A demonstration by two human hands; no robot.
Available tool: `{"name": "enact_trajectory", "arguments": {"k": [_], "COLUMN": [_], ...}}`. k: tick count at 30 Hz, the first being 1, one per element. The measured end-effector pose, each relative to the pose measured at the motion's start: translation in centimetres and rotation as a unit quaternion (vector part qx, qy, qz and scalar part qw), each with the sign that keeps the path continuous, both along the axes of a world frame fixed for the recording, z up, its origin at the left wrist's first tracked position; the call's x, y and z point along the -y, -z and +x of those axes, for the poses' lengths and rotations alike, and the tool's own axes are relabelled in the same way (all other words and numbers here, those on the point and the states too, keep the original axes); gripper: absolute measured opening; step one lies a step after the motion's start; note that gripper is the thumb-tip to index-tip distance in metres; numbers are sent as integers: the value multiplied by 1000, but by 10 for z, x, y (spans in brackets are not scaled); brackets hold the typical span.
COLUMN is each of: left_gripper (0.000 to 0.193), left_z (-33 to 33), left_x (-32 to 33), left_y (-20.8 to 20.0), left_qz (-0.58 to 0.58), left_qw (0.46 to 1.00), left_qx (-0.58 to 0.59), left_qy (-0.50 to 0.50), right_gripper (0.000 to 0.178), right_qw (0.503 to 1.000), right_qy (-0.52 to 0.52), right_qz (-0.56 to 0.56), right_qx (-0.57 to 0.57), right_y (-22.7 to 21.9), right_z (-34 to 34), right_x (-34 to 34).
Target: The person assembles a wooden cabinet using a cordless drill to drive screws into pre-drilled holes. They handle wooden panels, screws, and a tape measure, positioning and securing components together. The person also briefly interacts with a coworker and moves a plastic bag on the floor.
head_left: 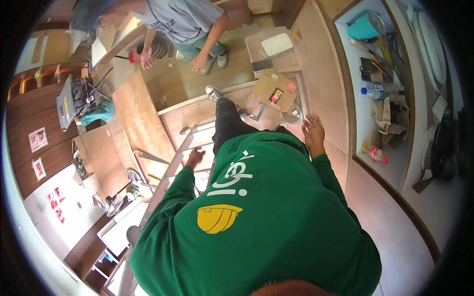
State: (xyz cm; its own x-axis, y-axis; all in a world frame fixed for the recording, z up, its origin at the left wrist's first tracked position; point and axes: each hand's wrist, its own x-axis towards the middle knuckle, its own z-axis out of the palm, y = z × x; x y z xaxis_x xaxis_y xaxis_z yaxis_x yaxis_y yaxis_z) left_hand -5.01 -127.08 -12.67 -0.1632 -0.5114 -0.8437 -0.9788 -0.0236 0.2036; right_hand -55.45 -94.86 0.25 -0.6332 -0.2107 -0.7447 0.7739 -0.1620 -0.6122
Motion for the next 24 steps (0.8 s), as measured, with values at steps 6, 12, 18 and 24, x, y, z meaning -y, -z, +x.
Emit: {"name": "enact_trajectory", "arguments": {"k": [6, 12, 18, 24], "left_gripper": [42, 40, 46, 51], "left_z": [15, 26, 67, 126], "left_x": [8, 126, 300, 363], "left_y": [19, 27, -21, -38], "left_qz": [186, 94, 57, 74], "left_qw": [969, 976, 975, 996], "left_qx": [-160, -195, -169, -35], "left_qy": [-12, -28, -135, -43], "right_gripper": [28, 33, 29, 29], "right_qw": [989, 974, 959, 944], "right_qy": [74, 170, 192, 214], "right_qz": [89, 119, 194, 241], "right_qx": [89, 84, 71, 66], "right_y": [51, 63, 64, 76], "right_z": [-2, -35, -36, -37], "right_x": [37, 60, 124, 139]}}
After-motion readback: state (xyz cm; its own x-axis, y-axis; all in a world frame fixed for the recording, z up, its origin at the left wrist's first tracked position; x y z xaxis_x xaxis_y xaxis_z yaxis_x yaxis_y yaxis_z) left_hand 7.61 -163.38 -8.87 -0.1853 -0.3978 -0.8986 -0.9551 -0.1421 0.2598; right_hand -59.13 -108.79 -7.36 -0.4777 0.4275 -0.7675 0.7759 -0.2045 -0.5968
